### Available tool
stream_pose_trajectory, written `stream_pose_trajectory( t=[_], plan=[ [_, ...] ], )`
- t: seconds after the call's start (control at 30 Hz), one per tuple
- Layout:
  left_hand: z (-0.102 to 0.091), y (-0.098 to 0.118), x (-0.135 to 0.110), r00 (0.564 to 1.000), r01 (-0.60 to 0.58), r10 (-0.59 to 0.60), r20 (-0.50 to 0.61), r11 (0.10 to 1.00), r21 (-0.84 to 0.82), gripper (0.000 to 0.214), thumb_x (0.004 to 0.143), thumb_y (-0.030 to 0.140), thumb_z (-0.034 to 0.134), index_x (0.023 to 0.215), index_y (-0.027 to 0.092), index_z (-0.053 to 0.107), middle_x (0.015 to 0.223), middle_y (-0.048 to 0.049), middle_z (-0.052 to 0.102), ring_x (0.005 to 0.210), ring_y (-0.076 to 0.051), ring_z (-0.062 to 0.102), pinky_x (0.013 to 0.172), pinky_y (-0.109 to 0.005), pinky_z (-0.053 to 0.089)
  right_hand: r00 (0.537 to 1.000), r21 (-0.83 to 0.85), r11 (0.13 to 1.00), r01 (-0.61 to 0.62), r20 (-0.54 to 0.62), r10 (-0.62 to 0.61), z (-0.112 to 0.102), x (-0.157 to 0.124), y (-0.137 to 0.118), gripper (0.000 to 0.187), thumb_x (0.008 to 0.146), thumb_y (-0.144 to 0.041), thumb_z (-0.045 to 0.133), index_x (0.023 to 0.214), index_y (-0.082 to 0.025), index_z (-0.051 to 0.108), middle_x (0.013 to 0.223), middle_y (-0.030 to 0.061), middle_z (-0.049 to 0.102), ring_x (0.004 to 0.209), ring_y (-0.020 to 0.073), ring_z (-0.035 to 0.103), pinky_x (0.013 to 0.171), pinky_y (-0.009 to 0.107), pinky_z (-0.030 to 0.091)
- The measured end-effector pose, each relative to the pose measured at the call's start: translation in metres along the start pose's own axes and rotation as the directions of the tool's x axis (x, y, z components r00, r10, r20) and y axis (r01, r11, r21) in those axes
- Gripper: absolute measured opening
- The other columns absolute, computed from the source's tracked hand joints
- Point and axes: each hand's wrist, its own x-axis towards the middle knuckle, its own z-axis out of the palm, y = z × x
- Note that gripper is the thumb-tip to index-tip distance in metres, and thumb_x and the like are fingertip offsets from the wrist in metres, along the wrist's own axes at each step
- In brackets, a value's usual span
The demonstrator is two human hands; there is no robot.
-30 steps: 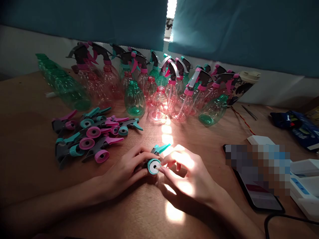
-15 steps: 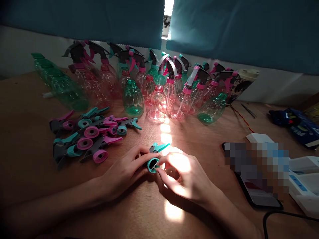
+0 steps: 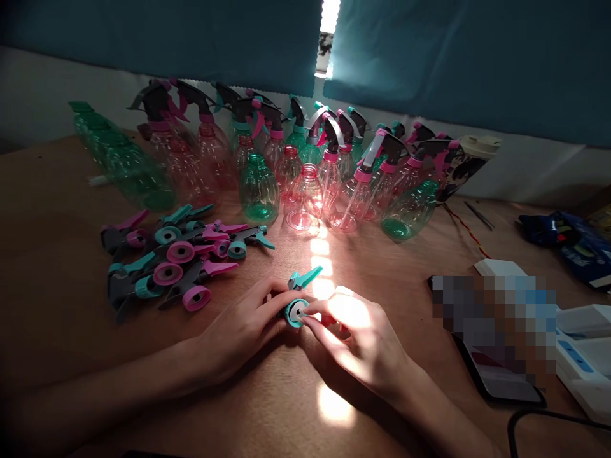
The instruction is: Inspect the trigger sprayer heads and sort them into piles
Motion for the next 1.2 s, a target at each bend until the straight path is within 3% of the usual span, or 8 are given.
stream_pose_trajectory(
  t=[0.23,0.43,0.7,0.93,1.07,1.2],
  plan=[
    [0.001,0.000,0.000,1.000,0.008,-0.009,0.027,1.000,0.016,0.029,0.093,0.018,0.049,0.121,0.022,0.056,0.105,-0.0054,0.057,0.097,-0.020,0.054,0.083,-0.030,0.047,1.000,0.006,1.000,-0.005,0.011,0.005,0.000,0.001,0.000,0.016,0.088,-0.018,0.059,0.098,-0.022,0.070,0.077,0.0040,0.068,0.062,0.0159,0.058,0.050,0.027,0.048],
    [0.004,0.000,0.001,0.999,0.039,-0.039,0.017,0.999,-0.014,0.031,0.091,0.015,0.051,0.121,0.022,0.055,0.105,-0.0046,0.055,0.096,-0.019,0.054,0.084,-0.030,0.047,1.000,0.019,1.000,-0.021,0.007,0.020,0.002,-0.001,0.001,0.019,0.087,-0.017,0.059,0.103,-0.021,0.068,0.074,0.0025,0.066,0.060,0.0138,0.057,0.054,0.026,0.049],
    [0.007,0.000,0.001,0.996,0.088,-0.088,0.023,0.996,-0.016,0.030,0.091,0.018,0.054,0.120,0.021,0.056,0.105,-0.0044,0.055,0.092,-0.019,0.054,0.081,-0.029,0.048,0.998,0.063,0.996,-0.060,-0.020,0.062,0.009,-0.001,-0.006,0.016,0.089,-0.017,0.055,0.096,-0.019,0.070,0.070,0.0033,0.062,0.060,0.0150,0.056,0.054,0.028,0.049],
    [0.004,0.001,0.004,0.997,0.058,-0.058,0.056,0.998,0.005,0.026,0.092,0.021,0.053,0.118,0.022,0.057,0.102,-0.0038,0.053,0.096,-0.019,0.052,0.083,-0.030,0.047,0.998,-0.012,0.998,0.065,-0.004,-0.066,0.008,-0.001,-0.003,0.020,0.088,-0.017,0.054,0.102,-0.017,0.068,0.072,0.0044,0.065,0.062,0.0163,0.059,0.058,0.029,0.050],
    [0.000,0.000,0.006,0.998,0.045,-0.043,0.042,0.998,-0.033,0.025,0.091,0.018,0.054,0.116,0.023,0.057,0.102,-0.0034,0.052,0.094,-0.018,0.052,0.083,-0.028,0.047,0.999,0.041,0.998,0.040,-0.016,-0.039,0.002,0.003,-0.006,0.021,0.087,-0.014,0.054,0.102,-0.019,0.068,0.078,0.0044,0.066,0.067,0.0154,0.062,0.062,0.027,0.051],
    [-0.001,-0.003,0.006,0.999,0.020,-0.018,0.029,0.997,-0.072,0.022,0.090,0.014,0.054,0.110,0.021,0.059,0.101,-0.0036,0.053,0.094,-0.018,0.052,0.083,-0.029,0.046,0.994,0.017,0.995,0.101,-0.048,-0.100,0.002,0.006,-0.006,0.020,0.086,-0.014,0.054,0.099,-0.017,0.069,0.075,0.0041,0.066,0.067,0.0154,0.062,0.062,0.027,0.052]
  ],
)
